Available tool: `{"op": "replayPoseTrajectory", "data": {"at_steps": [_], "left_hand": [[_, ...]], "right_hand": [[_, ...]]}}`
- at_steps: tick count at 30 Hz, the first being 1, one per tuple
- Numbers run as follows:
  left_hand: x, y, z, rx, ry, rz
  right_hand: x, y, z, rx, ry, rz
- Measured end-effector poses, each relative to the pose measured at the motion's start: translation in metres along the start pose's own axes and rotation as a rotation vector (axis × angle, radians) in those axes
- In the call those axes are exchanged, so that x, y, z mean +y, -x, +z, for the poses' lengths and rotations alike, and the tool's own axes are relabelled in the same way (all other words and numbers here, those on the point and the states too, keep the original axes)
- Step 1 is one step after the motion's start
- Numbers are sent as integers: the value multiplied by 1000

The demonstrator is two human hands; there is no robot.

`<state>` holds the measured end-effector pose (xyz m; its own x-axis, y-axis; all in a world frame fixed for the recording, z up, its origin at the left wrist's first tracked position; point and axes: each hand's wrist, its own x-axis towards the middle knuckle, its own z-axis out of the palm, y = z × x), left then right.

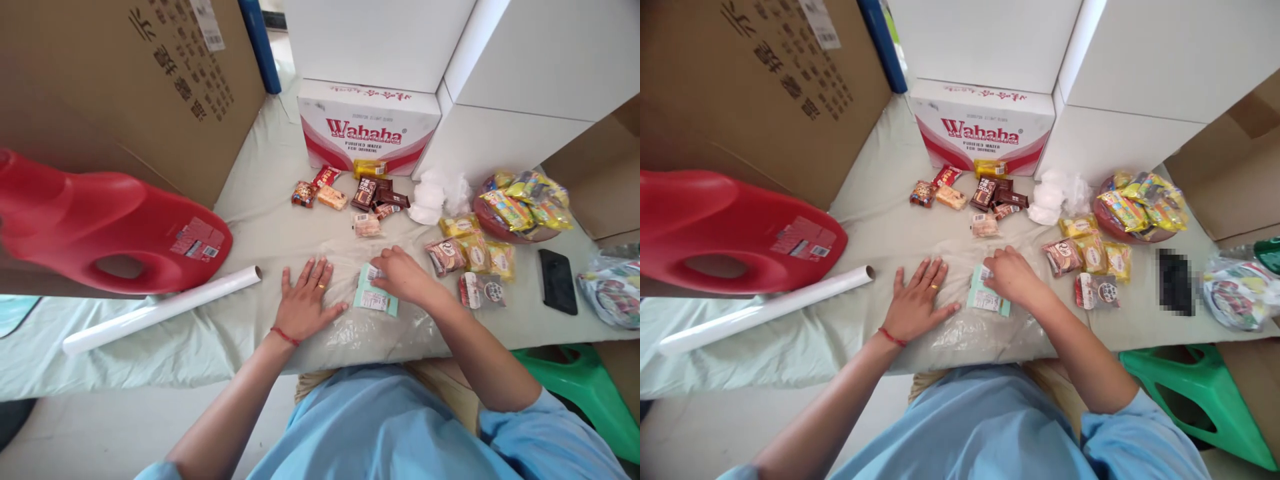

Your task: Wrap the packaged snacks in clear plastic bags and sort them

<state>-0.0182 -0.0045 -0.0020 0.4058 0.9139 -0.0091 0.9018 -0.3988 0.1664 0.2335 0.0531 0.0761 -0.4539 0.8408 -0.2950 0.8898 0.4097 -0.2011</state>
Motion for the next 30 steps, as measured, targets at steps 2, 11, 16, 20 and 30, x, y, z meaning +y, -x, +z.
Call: {"op": "replayPoseTrajectory", "data": {"at_steps": [2,11,16,20,30], "left_hand": [[0,0,0,5,6,-6],[-1,-1,2,10,10,-14],[0,-1,1,11,5,-28],[-1,-1,1,3,8,-24],[0,-1,1,1,-7,-28]], "right_hand": [[17,8,-1,15,-10,47],[52,39,14,431,-1081,445],[21,36,47,378,-966,434],[14,40,45,471,-332,401],[-3,28,35,28,-21,29]]}}
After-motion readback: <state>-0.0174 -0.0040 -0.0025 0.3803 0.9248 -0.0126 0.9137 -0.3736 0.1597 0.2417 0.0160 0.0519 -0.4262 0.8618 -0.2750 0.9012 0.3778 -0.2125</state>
